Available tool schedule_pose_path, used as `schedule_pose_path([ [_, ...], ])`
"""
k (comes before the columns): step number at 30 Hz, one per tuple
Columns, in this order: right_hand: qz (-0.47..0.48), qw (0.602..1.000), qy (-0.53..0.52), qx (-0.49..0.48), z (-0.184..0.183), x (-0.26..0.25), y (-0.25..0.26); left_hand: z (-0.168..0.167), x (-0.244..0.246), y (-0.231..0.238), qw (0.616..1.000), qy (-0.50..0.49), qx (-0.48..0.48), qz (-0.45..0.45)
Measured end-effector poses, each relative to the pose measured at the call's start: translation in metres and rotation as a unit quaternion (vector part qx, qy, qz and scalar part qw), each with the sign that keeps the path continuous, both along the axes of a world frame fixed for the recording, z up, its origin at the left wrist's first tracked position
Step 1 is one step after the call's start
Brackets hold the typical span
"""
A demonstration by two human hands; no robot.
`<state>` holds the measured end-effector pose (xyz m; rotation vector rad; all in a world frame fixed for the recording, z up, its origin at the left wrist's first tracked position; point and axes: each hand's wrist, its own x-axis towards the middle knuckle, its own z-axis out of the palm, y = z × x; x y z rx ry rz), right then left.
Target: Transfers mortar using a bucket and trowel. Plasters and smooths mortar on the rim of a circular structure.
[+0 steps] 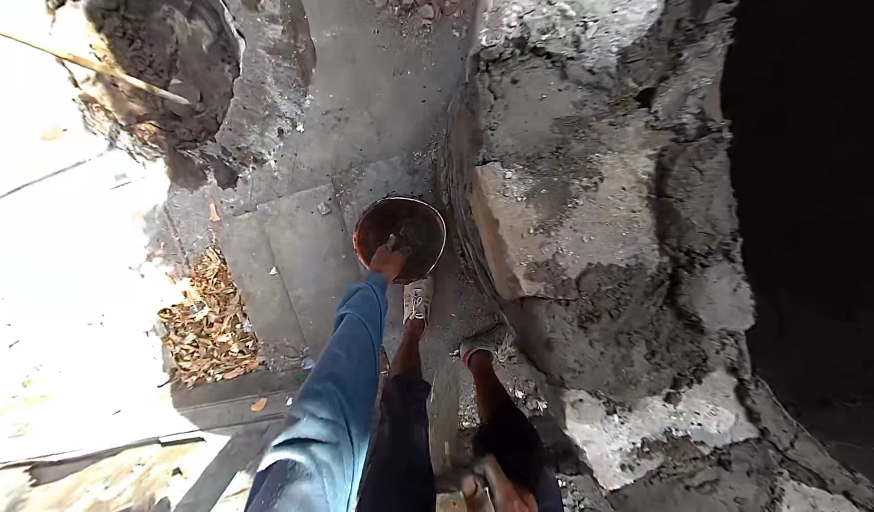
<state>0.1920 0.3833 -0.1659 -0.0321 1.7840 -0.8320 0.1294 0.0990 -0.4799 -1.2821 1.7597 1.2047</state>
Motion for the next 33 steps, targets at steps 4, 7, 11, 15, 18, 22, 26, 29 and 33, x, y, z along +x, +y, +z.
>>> schedule_pose_path([
  [4,-0.099,0.995,-0.017,0.005,-0.098,-0.002,-0.048,-0.03,0.027,-0.029,0.989,0.029,-0.147,0.018],
  [7,0.001,0.994,0.039,0.105,-0.188,-0.033,-0.104,-0.061,0.044,-0.058,0.986,-0.044,-0.148,0.062],
  [11,0.184,0.951,0.071,0.236,-0.323,-0.091,-0.183,-0.12,0.076,-0.087,0.991,-0.032,-0.046,0.123],
  [15,0.263,0.927,0.102,0.247,-0.409,-0.113,-0.224,-0.163,0.104,-0.082,0.98,-0.002,0.065,0.187],
  [18,0.389,0.89,0.119,0.205,-0.426,-0.095,-0.233,-0.183,0.112,-0.072,0.968,-0.001,0.103,0.23],
  [22,0.477,0.855,0.071,0.187,-0.404,-0.076,-0.227,-0.178,0.112,-0.043,0.94,-0.015,0.098,0.326],
  [26,0.417,0.883,0.059,0.207,-0.336,-0.073,-0.197,-0.115,0.131,-0.03,0.92,0.037,0.077,0.383],
  [29,0.371,0.898,0.062,0.227,-0.279,-0.077,-0.195,-0.032,0.154,-0.026,0.922,0.055,0.056,0.378],
  [33,0.436,0.888,0.053,0.134,-0.165,-0.065,-0.221,0.117,0.167,-0.038,0.94,0.071,0.022,0.334],
])
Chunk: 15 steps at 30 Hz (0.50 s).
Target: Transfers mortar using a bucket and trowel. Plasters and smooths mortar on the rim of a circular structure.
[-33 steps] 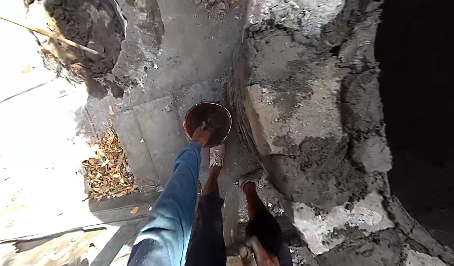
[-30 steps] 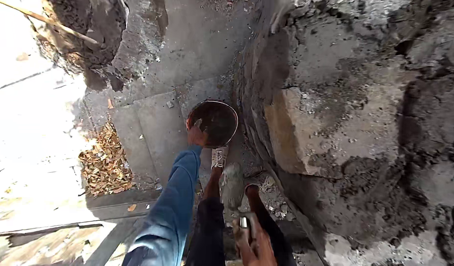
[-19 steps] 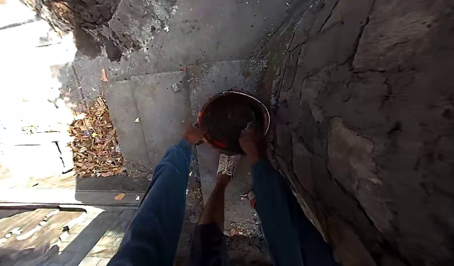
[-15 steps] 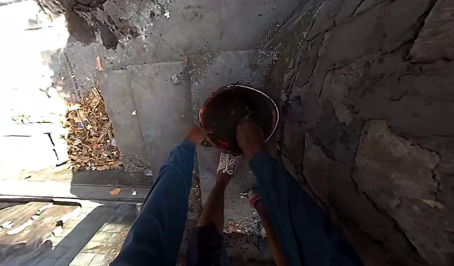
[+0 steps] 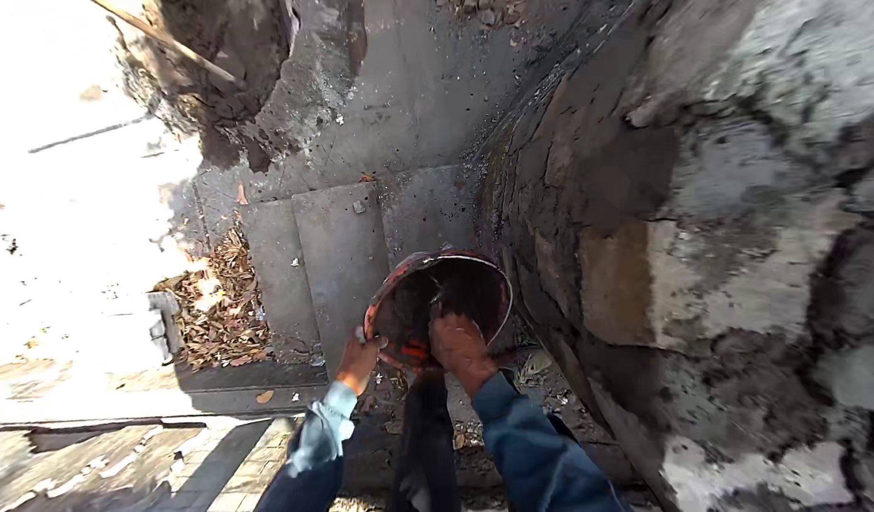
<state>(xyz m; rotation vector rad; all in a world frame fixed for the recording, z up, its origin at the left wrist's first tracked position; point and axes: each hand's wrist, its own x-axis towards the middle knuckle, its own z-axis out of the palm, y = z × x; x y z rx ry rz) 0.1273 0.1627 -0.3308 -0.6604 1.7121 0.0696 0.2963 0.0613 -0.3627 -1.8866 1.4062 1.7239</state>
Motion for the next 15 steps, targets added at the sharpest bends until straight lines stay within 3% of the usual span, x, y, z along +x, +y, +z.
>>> schedule_pose_path([
  [4,0.094,0.992,-0.042,-0.067,0.15,0.011,0.022,0.136,0.012,0.008,0.996,0.021,-0.039,0.081],
  [8,0.064,0.993,0.08,-0.05,0.271,0.0,0.032,0.243,0.023,0.028,0.983,0.115,-0.093,0.111],
  [10,0.031,0.987,0.151,-0.047,0.303,-0.008,0.031,0.285,0.017,0.038,0.976,0.133,-0.125,0.116],
  [12,0.021,0.987,0.15,-0.055,0.326,-0.011,0.033,0.324,0.004,0.047,0.974,0.12,-0.141,0.129],
  [15,0.067,0.985,0.137,-0.083,0.369,0.002,0.043,0.358,-0.005,0.059,0.96,0.194,-0.165,0.113],
])
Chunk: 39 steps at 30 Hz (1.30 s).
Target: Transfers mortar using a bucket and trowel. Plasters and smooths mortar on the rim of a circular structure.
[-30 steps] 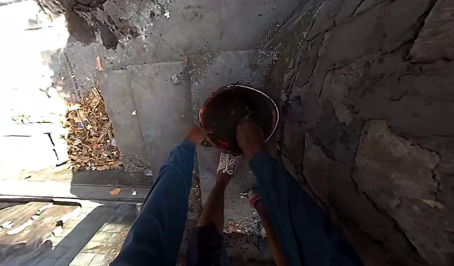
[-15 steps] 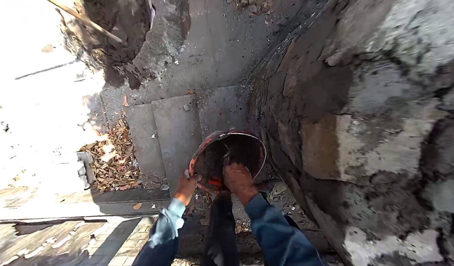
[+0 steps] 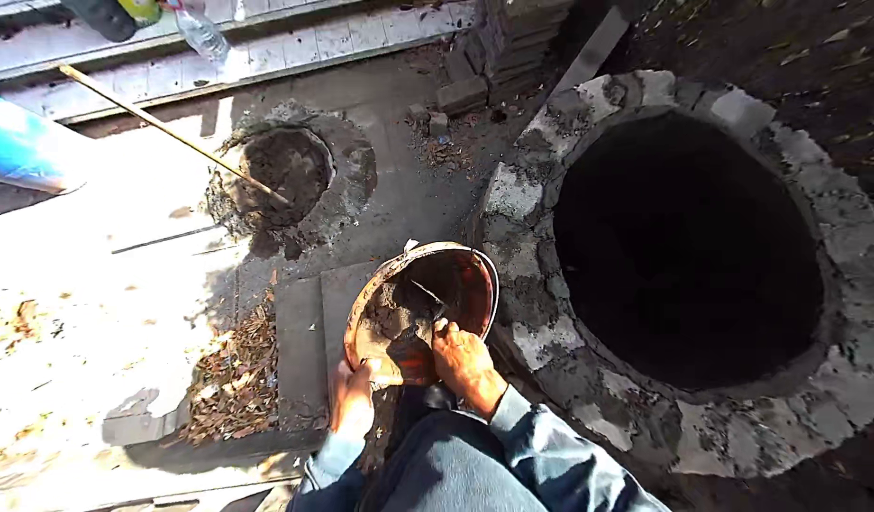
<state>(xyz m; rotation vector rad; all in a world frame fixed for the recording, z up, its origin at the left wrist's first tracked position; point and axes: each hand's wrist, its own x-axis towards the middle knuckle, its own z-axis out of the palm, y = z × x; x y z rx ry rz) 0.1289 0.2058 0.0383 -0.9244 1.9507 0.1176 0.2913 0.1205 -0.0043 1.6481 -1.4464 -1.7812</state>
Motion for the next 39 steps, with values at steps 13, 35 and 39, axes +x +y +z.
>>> schedule_pose_path([
  [13,-0.123,0.967,-0.133,-0.181,0.07,-0.025,0.065,0.052,-0.042,0.032,0.992,0.105,0.038,0.056],
  [35,-0.203,0.975,0.049,-0.079,0.055,-0.04,0.086,0.076,-0.055,0.04,0.994,0.101,-0.029,0.019],
  [39,-0.186,0.979,-0.035,-0.081,0.046,-0.039,0.087,0.075,-0.061,0.058,0.993,0.101,-0.057,0.009],
])
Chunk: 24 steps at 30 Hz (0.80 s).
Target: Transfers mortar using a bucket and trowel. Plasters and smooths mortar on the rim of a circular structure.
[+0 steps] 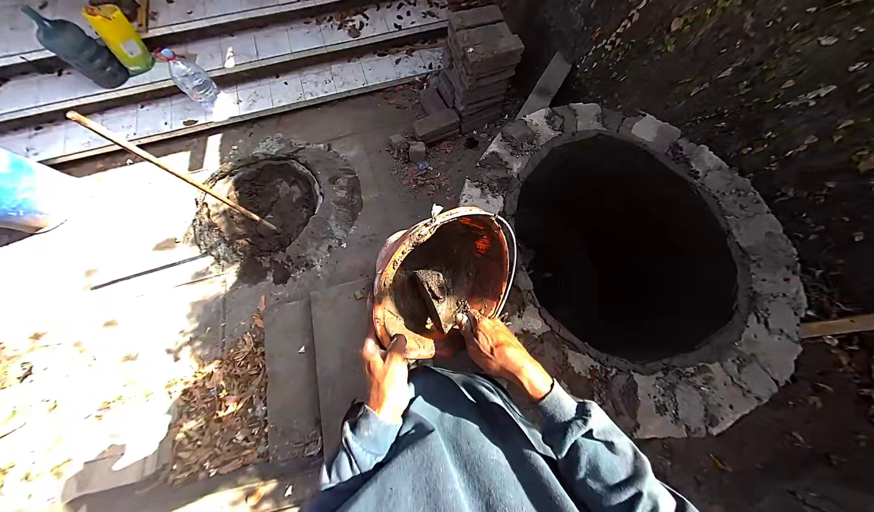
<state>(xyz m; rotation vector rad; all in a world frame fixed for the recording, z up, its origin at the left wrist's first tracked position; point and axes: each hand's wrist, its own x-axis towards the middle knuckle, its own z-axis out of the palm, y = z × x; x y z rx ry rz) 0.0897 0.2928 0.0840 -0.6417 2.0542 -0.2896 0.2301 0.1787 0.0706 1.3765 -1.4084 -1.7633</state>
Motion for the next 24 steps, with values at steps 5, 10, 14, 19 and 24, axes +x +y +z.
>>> schedule_pose_path([
  [5,-0.1,0.982,-0.153,-0.045,-0.016,-0.001,0.019,-0.005,-0.002,0.032,0.999,0.01,-0.042,-0.016],
  [10,-0.268,0.891,-0.359,-0.067,-0.019,0.005,0.033,-0.004,-0.001,0.066,0.998,-0.017,-0.062,-0.026],
  [14,-0.278,0.828,-0.469,-0.132,-0.014,0.01,0.041,0.003,0.008,0.092,0.999,-0.029,-0.044,-0.007],
  [19,-0.269,0.771,-0.547,-0.182,-0.033,0.022,0.065,0.006,0.021,0.131,0.998,-0.034,-0.051,0.027],
  [24,-0.245,0.747,-0.588,-0.192,-0.052,0.044,0.089,0.009,0.038,0.157,0.995,-0.064,-0.062,0.054],
])
